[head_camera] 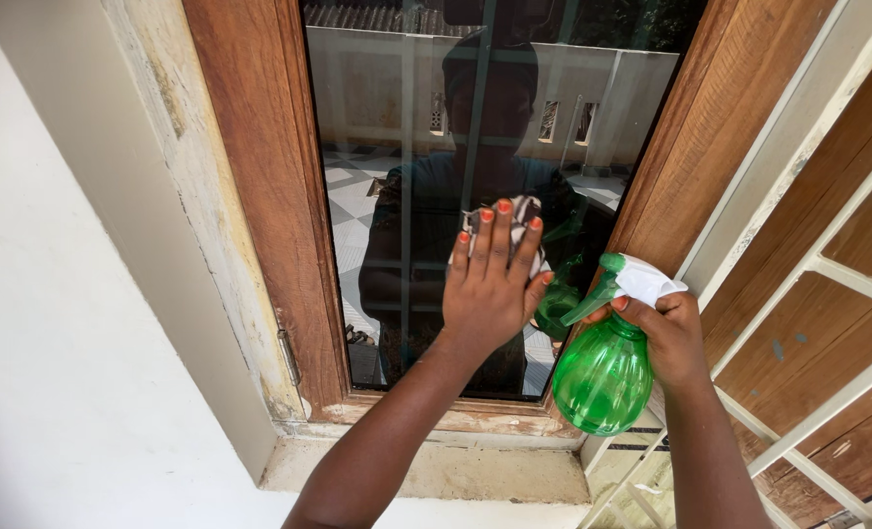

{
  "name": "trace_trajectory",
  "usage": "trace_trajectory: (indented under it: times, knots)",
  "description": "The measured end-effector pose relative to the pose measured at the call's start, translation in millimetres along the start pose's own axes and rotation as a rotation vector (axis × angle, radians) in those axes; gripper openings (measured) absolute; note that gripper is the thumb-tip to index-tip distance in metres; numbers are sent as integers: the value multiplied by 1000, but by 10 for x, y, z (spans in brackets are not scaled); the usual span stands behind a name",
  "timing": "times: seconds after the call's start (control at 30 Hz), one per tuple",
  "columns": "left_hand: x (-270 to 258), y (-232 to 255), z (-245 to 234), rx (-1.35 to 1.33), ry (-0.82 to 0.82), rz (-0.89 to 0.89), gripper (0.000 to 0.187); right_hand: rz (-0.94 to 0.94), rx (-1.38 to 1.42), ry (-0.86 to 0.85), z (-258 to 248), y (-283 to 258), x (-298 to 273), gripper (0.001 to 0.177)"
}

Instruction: The person cleans a glass window pane using a green spray bottle and a patterned cloth. They repeatedly spray the glass and wipe it in circular and linear motions, covering the entire surface area of the window.

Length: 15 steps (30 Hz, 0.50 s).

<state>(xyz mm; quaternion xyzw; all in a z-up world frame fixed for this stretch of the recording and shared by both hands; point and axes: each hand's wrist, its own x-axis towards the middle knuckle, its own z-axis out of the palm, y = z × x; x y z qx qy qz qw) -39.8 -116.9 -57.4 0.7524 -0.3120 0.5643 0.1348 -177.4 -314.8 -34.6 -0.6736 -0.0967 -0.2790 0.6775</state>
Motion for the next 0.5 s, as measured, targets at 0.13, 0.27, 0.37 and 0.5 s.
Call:
trace_trajectory:
  times: [0.13,0.27,0.37,0.5]
  knots:
    - [-474,401,291,89,-59,209,64,-5,-5,11,6,-6,-13,15]
    - [-1212,617,505,95,-131,300,59,0,-16,8,-22,17,3,16]
    - [-1619,603,600,63,-97,286,60,-2,-38,14,-58,41,1,16]
    - [-1935,321,564,108,-234,359,59,-40,-29,-5,-48,36,-2,16]
